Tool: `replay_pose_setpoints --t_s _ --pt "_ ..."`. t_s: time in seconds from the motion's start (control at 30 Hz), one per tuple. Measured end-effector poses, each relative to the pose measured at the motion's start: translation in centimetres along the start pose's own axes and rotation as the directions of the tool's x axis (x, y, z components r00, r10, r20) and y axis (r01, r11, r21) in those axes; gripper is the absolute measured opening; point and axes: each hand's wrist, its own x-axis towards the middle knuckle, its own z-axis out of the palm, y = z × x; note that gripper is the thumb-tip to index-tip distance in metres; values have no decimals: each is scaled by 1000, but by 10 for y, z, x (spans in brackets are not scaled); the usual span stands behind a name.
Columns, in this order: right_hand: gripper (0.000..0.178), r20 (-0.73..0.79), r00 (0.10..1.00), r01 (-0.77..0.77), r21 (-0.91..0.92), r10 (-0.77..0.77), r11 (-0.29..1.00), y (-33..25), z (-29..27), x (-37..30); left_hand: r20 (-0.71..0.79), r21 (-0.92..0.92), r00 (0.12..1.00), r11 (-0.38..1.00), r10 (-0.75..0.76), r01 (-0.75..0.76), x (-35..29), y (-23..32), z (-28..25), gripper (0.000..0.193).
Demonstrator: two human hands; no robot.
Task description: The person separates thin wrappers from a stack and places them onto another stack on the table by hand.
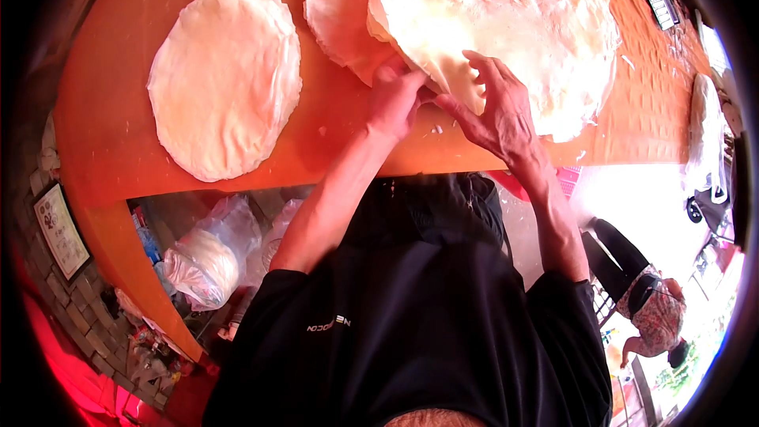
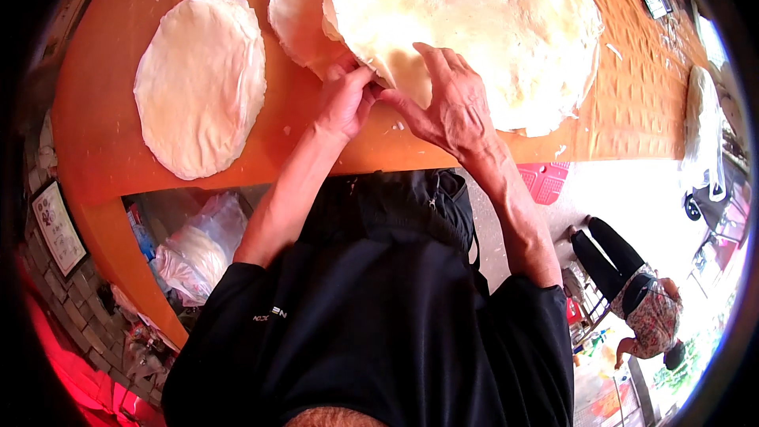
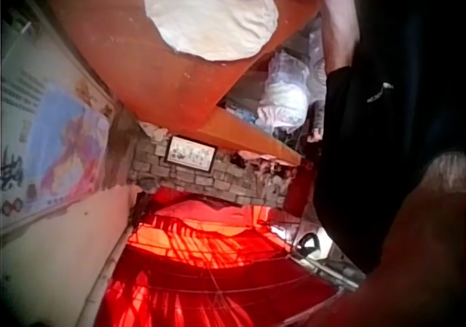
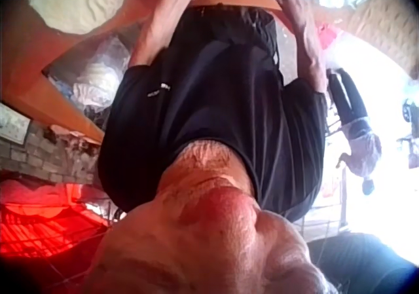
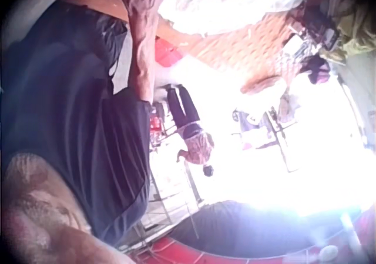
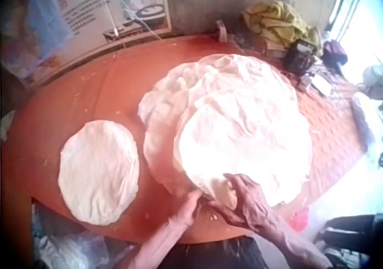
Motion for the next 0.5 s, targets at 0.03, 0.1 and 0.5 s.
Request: replay_pose_setpoints --t_s 0.03,0.1,0.5 --pt "46 8 1000 -2 -37 2 999 4 4 -1 -74 44 995 997 -65 69 0 1 4 28" --pt "46 14 1000 21 -132 -19 991 -5 11 3 -124 57 992 998 -12 20 6 -10 6 27" --pt "27 -31 954 -288 -357 297 889 24 -107 48 134 -215 987 969 -95 122 -28 -25 5 37"
